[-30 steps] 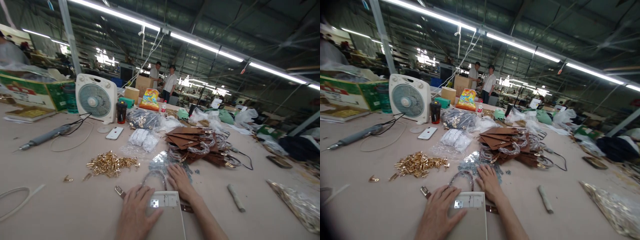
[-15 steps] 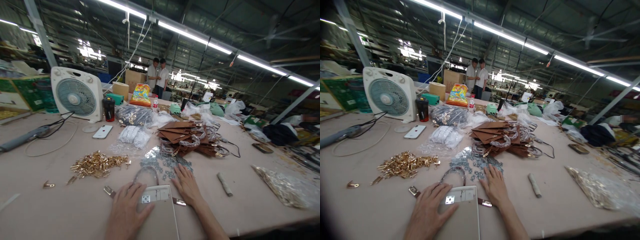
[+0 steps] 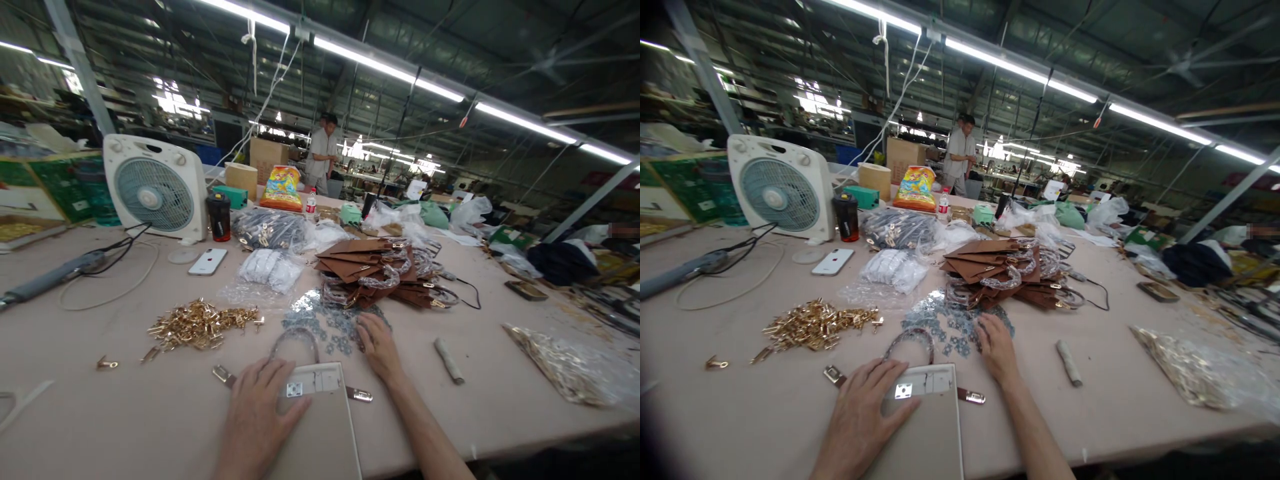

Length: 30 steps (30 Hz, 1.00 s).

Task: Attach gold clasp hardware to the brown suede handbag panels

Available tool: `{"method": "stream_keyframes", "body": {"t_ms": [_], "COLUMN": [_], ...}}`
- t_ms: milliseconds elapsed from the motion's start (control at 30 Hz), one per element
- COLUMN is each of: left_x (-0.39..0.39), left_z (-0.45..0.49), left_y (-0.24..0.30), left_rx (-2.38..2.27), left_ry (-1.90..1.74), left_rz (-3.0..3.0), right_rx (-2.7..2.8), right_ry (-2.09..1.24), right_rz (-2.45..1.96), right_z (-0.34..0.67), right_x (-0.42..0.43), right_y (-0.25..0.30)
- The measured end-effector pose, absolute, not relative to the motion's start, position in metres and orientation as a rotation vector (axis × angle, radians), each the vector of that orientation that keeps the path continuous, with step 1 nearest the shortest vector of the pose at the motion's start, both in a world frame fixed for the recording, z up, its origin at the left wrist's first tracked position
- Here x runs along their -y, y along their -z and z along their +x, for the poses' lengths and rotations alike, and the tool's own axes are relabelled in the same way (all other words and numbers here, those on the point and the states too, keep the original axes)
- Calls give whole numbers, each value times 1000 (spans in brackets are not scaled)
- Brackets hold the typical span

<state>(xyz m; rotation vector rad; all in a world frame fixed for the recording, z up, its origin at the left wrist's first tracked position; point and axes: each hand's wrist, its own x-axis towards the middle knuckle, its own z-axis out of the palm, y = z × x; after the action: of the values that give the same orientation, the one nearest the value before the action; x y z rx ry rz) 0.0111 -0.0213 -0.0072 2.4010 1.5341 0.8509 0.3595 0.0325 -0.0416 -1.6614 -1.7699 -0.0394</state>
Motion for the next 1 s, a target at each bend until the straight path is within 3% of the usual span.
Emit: {"method": "stream_keyframes", "body": {"t_ms": [267, 1000], "left_x": [21, 23], "left_z": [12, 11], "left_y": [8, 4], "left_rx": [-1543, -1543], "left_ry": [-883, -852], "left_rz": [2417, 2401], "right_rx": [1764, 1636], "right_ry": [-114, -121], "right_rz": [-1613, -1733], "right_z": [343, 337], "right_x": [-52, -60], "right_y": [38, 42]}}
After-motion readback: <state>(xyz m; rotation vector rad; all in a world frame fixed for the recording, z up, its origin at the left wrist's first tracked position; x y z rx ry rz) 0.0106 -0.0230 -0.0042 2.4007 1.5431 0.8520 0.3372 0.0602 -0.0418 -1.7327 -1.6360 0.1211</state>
